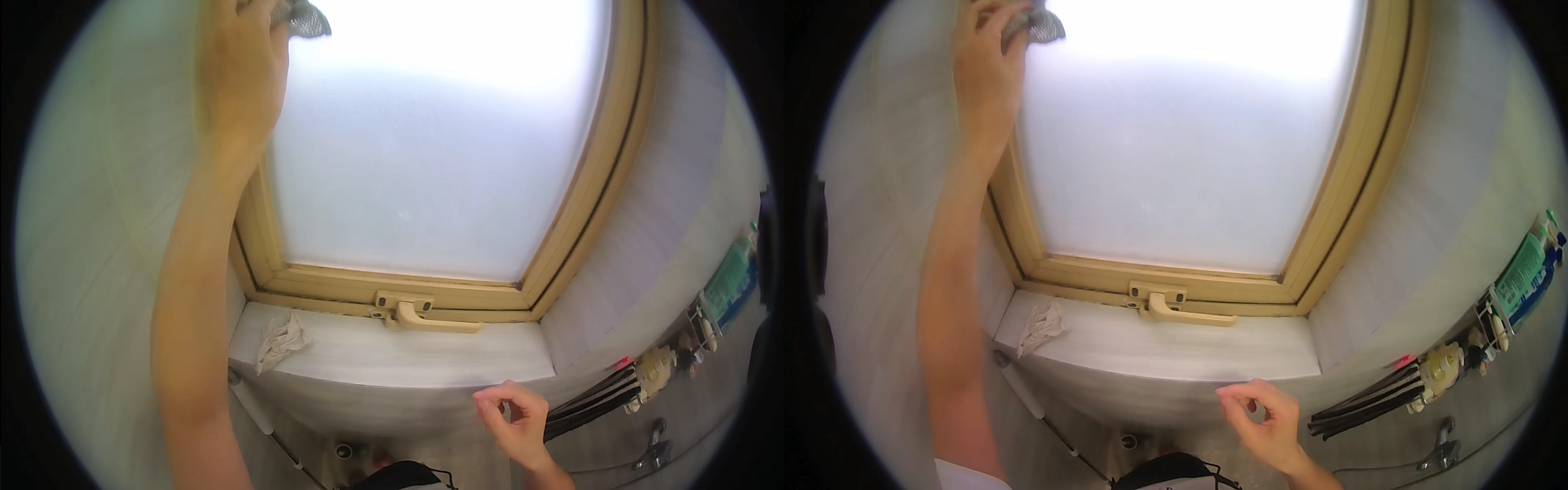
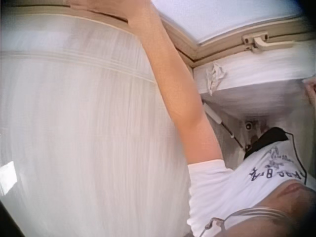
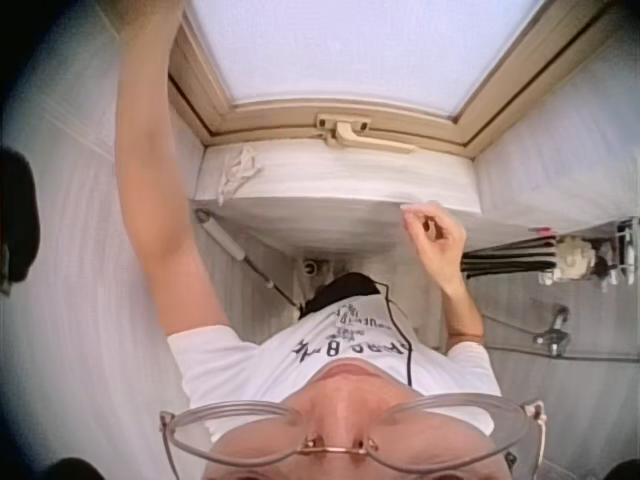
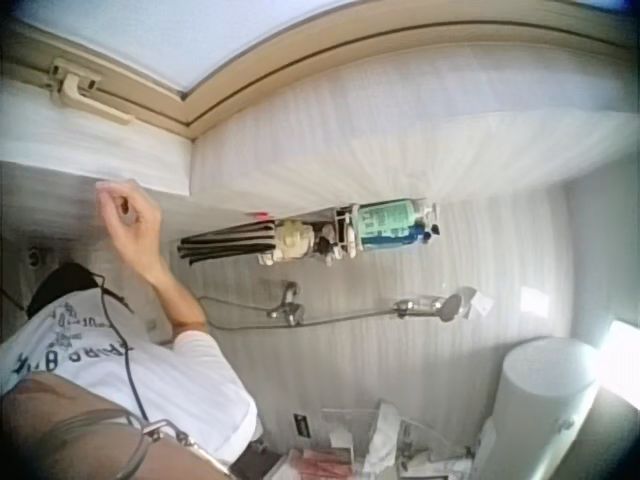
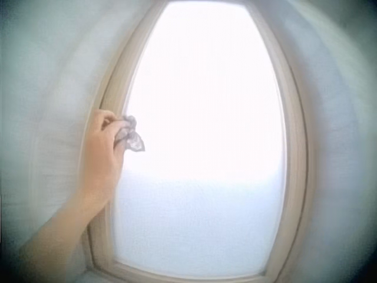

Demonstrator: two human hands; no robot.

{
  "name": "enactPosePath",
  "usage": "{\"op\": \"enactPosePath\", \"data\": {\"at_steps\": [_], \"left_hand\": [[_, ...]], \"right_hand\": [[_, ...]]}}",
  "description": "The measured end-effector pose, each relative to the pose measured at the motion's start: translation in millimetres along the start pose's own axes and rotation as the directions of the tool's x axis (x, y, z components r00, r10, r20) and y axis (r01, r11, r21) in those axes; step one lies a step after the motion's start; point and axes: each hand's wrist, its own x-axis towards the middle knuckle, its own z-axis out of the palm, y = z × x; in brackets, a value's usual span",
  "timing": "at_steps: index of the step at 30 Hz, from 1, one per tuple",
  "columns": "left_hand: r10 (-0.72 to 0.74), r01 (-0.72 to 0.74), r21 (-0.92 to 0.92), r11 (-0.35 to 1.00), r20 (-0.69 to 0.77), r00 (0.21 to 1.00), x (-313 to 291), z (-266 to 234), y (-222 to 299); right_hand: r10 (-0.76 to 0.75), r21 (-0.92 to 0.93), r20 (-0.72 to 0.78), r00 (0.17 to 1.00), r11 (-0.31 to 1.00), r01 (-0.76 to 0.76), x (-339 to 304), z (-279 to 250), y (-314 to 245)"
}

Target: The person cleans a bathroom window and sill using a cloth and a handheld showerhead. They wipe the glass and frame, rinse the area with water, and dry the surfaces with a cloth and paper towel.

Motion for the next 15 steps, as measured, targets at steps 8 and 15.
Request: {"op": "enactPosePath", "data": {"at_steps": [8,15], "left_hand": [[0.455,-0.358,-0.347,0.867,0.26,0.852,-143.7,30.0,104.9],[0.09,-0.09,-0.016,0.996,-0.038,0.995,26.8,59.2,49.9]], "right_hand": [[-0.157,-0.075,-0.002,0.988,0.985,0.157,23.1,10.3,-3.8],[-0.347,-0.2,-0.057,0.936,0.923,0.33,70.0,-5.2,-37.7]]}}
